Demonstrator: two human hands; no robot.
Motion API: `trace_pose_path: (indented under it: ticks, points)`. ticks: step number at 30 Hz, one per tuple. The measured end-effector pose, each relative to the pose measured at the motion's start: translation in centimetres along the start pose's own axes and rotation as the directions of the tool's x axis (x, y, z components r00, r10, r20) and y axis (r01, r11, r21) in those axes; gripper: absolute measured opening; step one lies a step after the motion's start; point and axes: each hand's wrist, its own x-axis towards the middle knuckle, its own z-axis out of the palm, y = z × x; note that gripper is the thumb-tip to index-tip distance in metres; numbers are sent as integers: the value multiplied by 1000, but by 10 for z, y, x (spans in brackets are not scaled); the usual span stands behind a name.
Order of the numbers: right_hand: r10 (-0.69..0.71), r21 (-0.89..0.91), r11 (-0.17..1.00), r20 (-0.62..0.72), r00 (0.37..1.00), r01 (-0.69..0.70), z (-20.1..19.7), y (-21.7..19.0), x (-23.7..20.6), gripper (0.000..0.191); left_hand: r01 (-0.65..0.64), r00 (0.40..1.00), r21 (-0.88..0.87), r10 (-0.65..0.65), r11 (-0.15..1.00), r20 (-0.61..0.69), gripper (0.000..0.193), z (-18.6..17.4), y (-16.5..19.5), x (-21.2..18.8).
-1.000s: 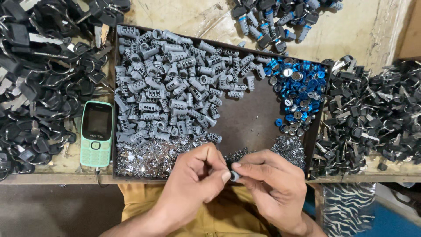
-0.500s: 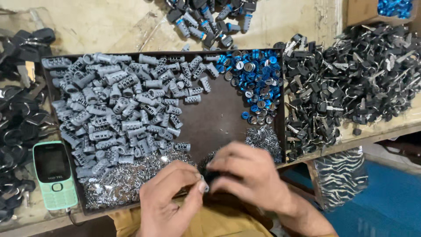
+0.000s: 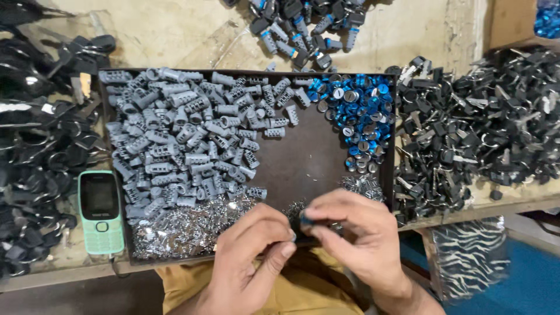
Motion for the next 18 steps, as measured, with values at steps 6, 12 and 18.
trace_pose_path:
  ticks: [6, 12, 18]
  points:
    - [73, 191, 980, -72, 995, -58, 15, 22, -16, 26, -101, 995, 108, 103, 989, -11, 17, 1, 0, 0]
    - [-56, -29, 998, 72, 996, 58, 14, 6, -4, 26, 46, 995, 7, -46, 999, -88, 16, 4, 10, 1]
    - [-422, -436, 790, 122, 898, 431, 22, 6, -3, 45, 560, 808, -580, -545, 592, 223, 33, -4, -4, 0]
